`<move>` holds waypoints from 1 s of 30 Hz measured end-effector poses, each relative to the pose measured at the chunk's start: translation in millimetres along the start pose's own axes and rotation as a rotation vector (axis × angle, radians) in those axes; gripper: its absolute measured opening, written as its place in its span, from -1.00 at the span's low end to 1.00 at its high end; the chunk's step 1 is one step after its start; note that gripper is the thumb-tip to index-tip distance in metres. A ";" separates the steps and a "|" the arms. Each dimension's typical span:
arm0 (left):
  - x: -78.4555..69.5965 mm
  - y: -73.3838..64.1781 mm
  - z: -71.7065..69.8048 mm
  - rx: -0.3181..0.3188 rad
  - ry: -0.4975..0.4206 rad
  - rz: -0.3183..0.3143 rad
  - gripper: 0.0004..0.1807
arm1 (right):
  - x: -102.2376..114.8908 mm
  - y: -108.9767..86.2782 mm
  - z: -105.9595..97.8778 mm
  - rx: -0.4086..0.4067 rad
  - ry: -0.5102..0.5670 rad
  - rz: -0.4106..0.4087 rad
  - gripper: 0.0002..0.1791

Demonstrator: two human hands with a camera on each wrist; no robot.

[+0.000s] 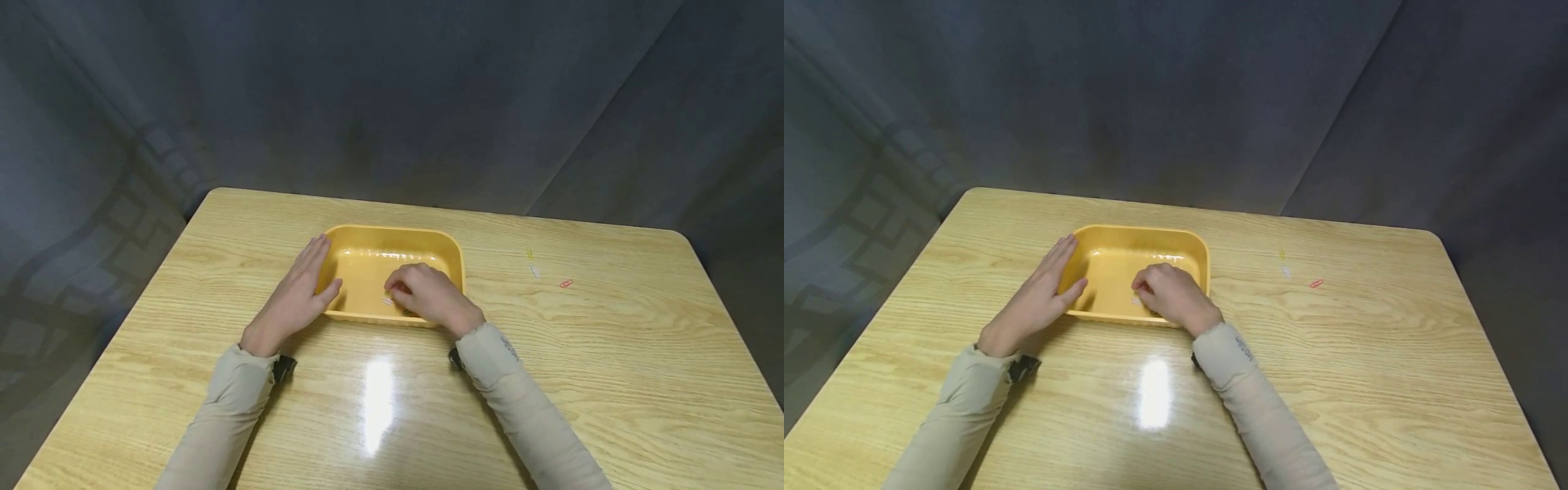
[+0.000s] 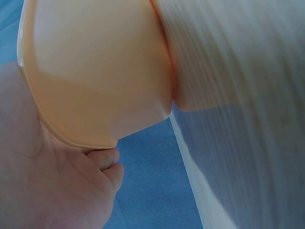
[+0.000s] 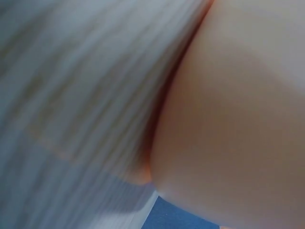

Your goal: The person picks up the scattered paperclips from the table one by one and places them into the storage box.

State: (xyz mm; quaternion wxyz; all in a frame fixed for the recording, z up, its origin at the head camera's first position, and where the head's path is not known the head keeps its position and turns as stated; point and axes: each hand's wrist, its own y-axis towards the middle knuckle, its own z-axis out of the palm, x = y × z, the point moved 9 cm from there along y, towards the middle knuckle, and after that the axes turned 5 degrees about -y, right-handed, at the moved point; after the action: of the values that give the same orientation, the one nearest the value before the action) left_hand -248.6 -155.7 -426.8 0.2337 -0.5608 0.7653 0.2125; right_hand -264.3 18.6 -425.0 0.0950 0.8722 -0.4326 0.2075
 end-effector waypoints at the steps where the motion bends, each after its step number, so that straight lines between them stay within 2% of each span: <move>1: 0.0 0.0 0.1 0.000 0.000 0.000 -0.14 | 0.6 -0.2 -1.0 -0.006 -0.001 -0.004 -0.80; 15: -0.9 -1.1 -1.2 -0.003 0.001 0.005 -0.15 | 2.1 -7.3 -22.1 -0.062 0.016 -0.035 -0.77; 21: -0.3 -0.8 -1.5 -0.003 0.006 0.008 -0.15 | -1.5 -15.0 -33.9 -0.090 0.029 -0.025 -0.76; 30: 0.1 -0.5 -1.4 -0.001 0.001 0.006 -0.15 | -15.9 -30.9 -61.4 -0.175 0.051 0.012 -0.75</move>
State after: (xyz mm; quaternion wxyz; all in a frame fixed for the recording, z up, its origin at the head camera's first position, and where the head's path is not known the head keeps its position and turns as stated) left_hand -248.3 -156.8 -425.8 0.2323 -0.5588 0.7670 0.2133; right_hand -265.6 69.9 -376.7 0.1805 0.8524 -0.4518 0.1915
